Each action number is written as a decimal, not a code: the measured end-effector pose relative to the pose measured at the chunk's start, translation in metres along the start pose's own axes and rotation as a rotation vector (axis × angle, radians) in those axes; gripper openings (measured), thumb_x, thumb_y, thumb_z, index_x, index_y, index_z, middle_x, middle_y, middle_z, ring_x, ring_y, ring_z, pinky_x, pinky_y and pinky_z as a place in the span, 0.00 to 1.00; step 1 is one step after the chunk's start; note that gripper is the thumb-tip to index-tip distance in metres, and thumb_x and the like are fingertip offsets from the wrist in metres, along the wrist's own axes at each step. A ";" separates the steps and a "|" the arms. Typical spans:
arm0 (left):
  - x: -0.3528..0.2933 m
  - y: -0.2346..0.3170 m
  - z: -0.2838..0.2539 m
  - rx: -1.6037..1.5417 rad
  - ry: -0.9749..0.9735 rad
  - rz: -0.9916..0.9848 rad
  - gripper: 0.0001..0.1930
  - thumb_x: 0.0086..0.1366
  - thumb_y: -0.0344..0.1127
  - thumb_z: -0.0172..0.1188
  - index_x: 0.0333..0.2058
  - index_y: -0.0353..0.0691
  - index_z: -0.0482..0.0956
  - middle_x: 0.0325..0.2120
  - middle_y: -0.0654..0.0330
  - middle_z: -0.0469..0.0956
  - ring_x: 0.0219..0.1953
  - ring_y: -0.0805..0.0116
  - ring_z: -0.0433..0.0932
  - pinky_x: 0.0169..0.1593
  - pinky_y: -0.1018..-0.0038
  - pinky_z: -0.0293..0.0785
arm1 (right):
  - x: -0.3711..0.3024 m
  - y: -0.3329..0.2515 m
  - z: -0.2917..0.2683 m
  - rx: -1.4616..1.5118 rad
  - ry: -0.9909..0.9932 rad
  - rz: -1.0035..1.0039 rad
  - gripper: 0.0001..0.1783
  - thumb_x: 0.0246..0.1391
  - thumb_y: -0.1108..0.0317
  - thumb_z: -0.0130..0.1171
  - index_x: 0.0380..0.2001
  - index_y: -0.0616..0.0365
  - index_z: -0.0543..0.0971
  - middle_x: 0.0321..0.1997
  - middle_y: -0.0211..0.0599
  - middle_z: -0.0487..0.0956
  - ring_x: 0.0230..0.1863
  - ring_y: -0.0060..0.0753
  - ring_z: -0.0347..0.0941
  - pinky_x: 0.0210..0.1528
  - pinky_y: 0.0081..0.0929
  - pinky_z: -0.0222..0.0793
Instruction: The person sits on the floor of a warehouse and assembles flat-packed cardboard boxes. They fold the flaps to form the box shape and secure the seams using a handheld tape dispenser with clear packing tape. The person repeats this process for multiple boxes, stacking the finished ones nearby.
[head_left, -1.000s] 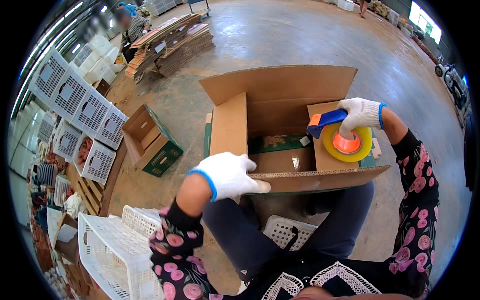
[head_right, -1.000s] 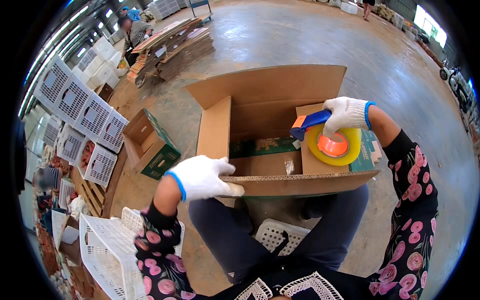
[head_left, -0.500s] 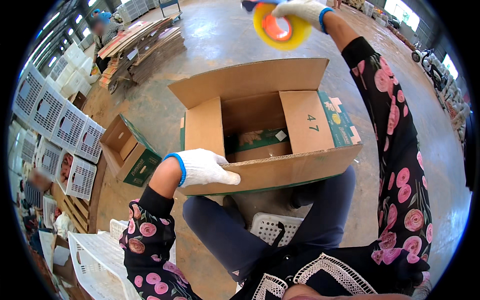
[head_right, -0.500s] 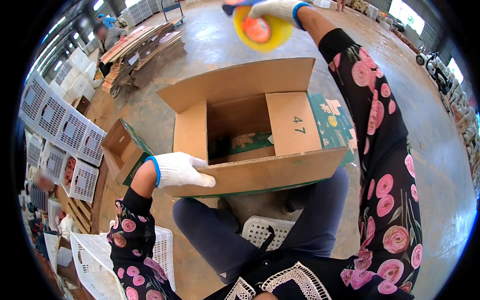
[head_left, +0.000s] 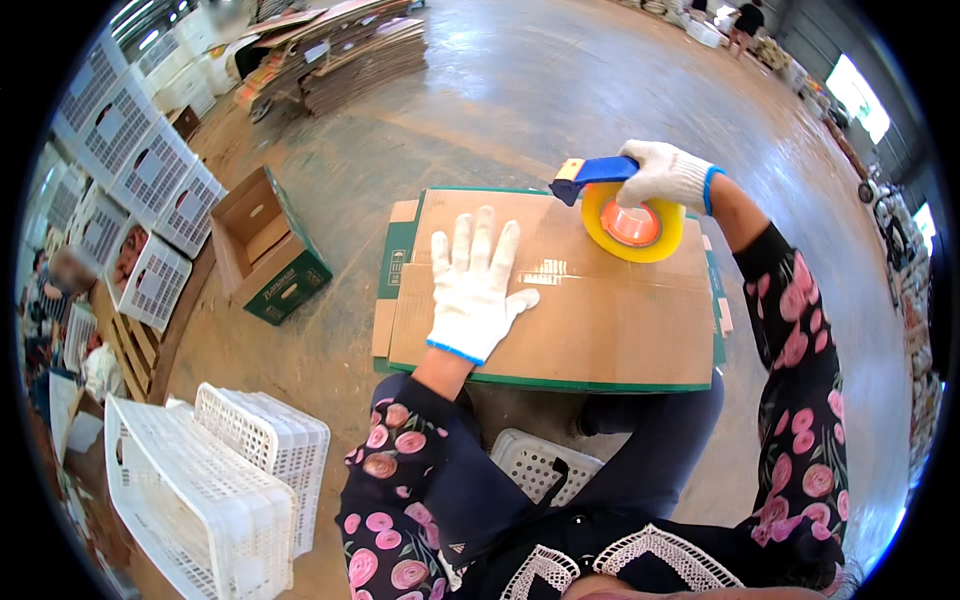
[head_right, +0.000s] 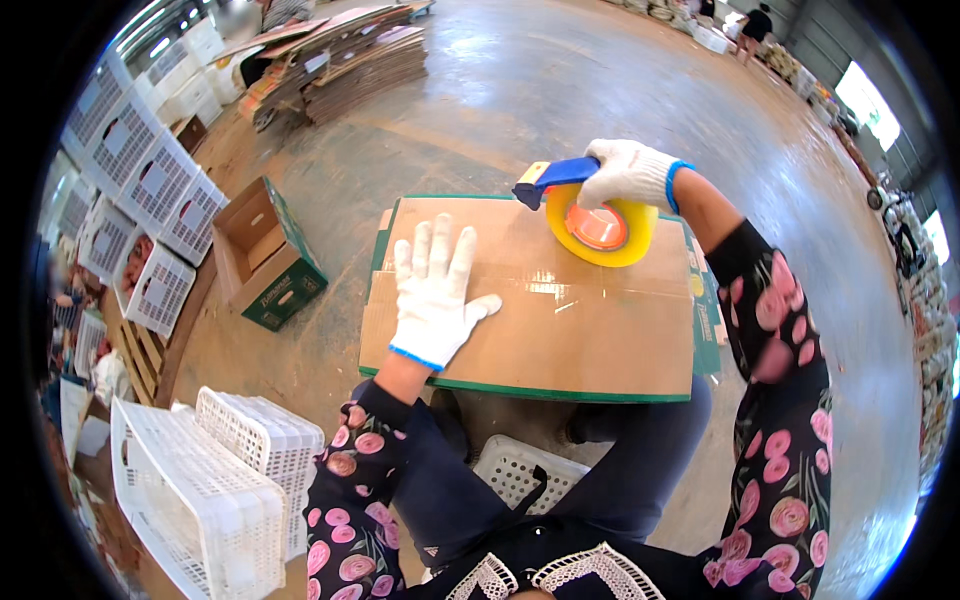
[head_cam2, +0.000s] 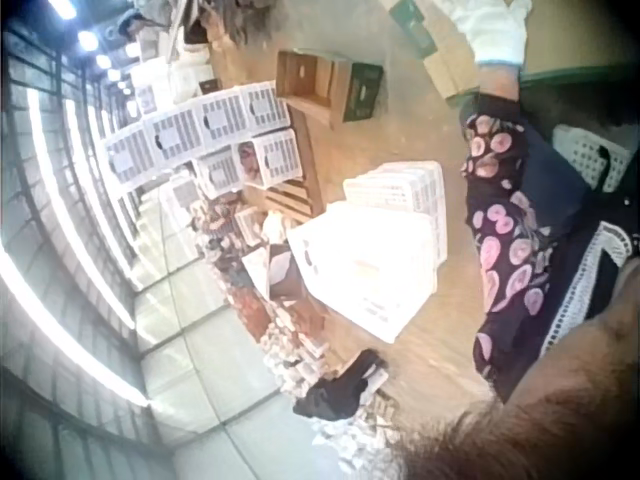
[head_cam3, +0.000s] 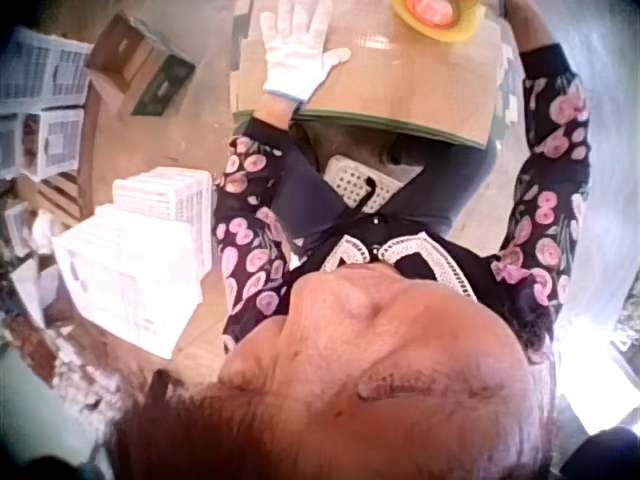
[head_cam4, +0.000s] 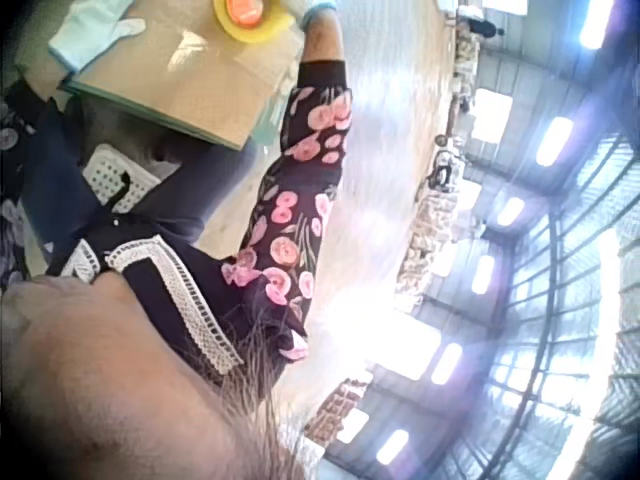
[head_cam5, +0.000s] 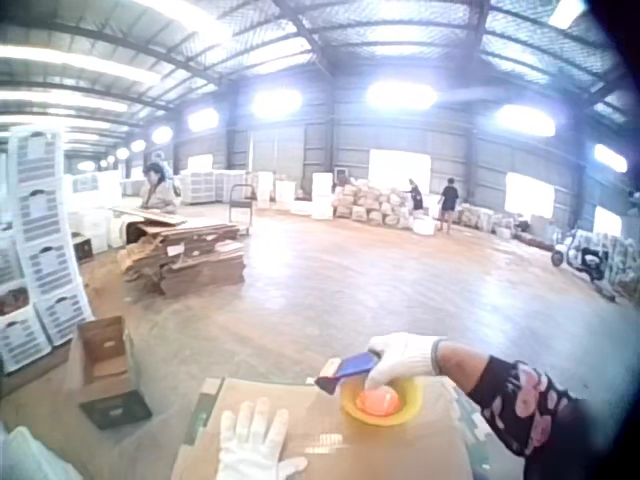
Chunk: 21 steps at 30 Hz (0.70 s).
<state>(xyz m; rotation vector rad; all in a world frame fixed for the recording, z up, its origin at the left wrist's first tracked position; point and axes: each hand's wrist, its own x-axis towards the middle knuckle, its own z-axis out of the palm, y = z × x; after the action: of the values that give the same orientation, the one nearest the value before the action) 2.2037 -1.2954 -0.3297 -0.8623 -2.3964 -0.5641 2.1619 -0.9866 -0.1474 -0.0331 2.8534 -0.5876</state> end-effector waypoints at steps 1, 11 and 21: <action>0.001 -0.001 0.005 0.030 -0.039 -0.033 0.45 0.63 0.60 0.64 0.73 0.45 0.63 0.75 0.48 0.59 0.76 0.43 0.56 0.77 0.40 0.43 | -0.004 -0.007 0.006 0.001 0.023 -0.007 0.33 0.40 0.54 0.72 0.48 0.64 0.81 0.41 0.46 0.84 0.46 0.41 0.81 0.50 0.34 0.76; -0.015 -0.029 0.022 0.074 -0.133 -0.183 0.29 0.74 0.54 0.53 0.69 0.49 0.71 0.72 0.56 0.68 0.74 0.51 0.64 0.75 0.42 0.52 | 0.002 -0.054 0.029 -0.134 0.047 -0.109 0.35 0.42 0.53 0.73 0.51 0.63 0.79 0.43 0.50 0.83 0.47 0.48 0.81 0.51 0.36 0.76; -0.026 -0.048 -0.006 0.131 -0.185 -0.329 0.26 0.74 0.58 0.52 0.65 0.58 0.76 0.68 0.61 0.73 0.71 0.56 0.67 0.72 0.33 0.50 | 0.019 -0.103 0.075 0.000 0.145 -0.222 0.34 0.44 0.55 0.75 0.52 0.63 0.79 0.44 0.49 0.84 0.47 0.41 0.82 0.53 0.35 0.76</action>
<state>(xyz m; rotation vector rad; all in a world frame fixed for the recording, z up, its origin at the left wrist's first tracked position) 2.1900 -1.3441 -0.3504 -0.4837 -2.7335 -0.4583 2.1580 -1.1113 -0.1779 -0.3233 3.0129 -0.6577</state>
